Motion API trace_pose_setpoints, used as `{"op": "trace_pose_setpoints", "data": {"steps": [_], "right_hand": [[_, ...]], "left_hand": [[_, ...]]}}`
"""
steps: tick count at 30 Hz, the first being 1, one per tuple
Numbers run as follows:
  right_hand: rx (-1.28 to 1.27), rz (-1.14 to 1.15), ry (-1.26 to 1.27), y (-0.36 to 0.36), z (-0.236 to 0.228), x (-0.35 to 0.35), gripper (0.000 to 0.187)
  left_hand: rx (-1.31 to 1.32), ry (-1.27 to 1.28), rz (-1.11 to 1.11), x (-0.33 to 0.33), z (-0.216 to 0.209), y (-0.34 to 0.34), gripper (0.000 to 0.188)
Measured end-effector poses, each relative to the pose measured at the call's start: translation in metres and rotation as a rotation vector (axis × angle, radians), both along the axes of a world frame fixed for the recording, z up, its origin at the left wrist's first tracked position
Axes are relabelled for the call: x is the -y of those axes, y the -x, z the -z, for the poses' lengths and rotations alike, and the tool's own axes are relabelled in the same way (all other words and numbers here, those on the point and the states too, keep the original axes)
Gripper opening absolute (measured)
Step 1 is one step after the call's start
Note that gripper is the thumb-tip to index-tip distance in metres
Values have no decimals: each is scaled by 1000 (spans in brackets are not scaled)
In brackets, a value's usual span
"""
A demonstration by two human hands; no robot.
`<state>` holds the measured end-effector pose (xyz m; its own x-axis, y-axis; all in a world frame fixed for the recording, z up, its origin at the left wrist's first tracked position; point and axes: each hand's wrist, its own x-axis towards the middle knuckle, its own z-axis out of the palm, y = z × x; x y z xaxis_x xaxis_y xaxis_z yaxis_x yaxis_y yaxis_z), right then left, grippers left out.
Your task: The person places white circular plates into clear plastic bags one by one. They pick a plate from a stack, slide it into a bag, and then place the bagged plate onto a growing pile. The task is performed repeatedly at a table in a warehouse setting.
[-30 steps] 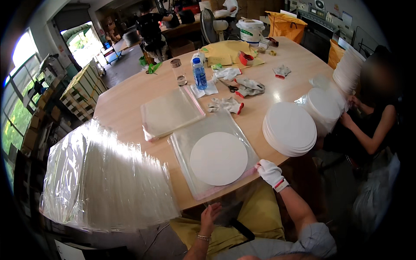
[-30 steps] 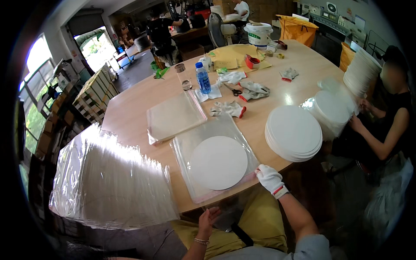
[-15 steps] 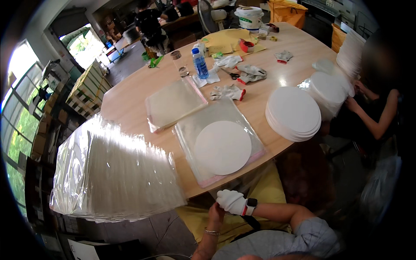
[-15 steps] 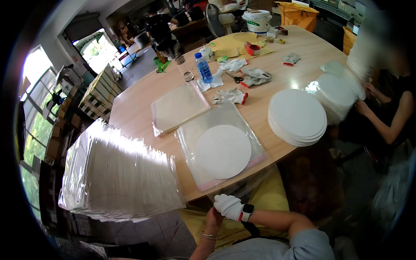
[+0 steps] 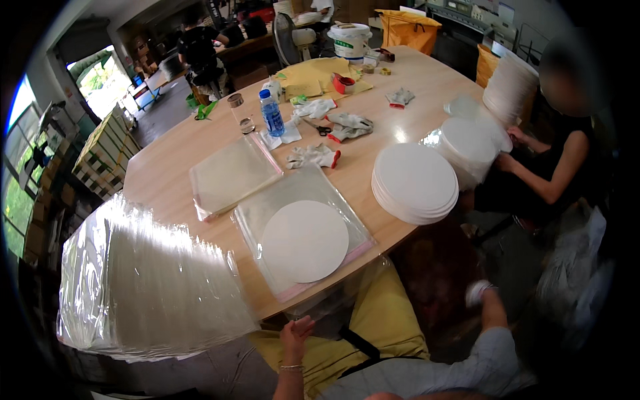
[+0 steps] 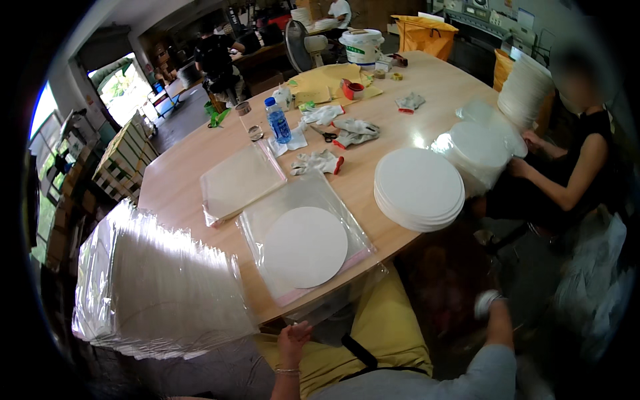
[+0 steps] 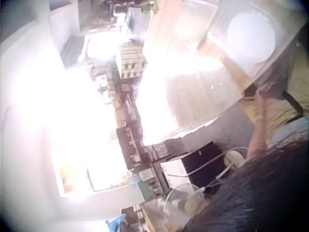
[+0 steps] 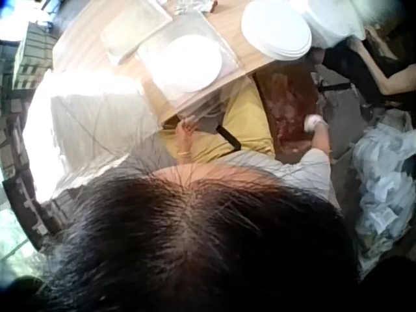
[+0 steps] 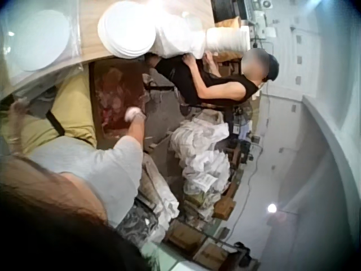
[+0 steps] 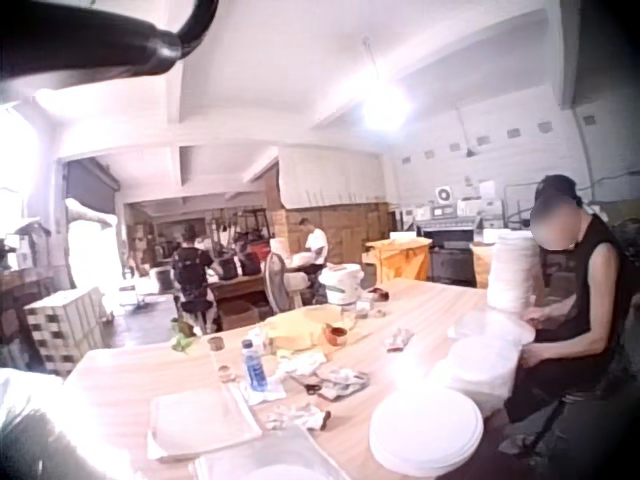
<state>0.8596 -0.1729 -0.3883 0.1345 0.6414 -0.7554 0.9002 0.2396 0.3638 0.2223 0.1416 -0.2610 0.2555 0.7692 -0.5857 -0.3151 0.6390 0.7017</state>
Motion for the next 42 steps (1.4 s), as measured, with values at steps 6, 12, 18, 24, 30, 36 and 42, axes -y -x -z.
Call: {"op": "trace_pose_setpoints", "data": {"steps": [6,12,18,24,30,36,42], "right_hand": [[-903,293,-1132,213,-137,-236,59],[-1390,-663,-1083,256,-183,-370,14],[-1495,-499,-935,248,-181,-382,10],[-1505,-315,-772,242,-192,-375,11],[-1175,-135,-603,240,-201,-372,7],[-1264,283,-658,256,-203,-371,14],[-1063,372,-875,272,-184,-369,15]], "left_hand": [[-74,-40,-85,10,-22,16,37],[-147,-65,-26,-4,-28,33,29],[-1482,-1228,233,-15,-32,31,31],[-1128,-1710,489,-55,-43,16,24],[-881,-1422,341,-51,-30,20,6],[-881,-1061,155,-40,-25,20,15],[-1053,-878,82,-40,-34,7,24]]}}
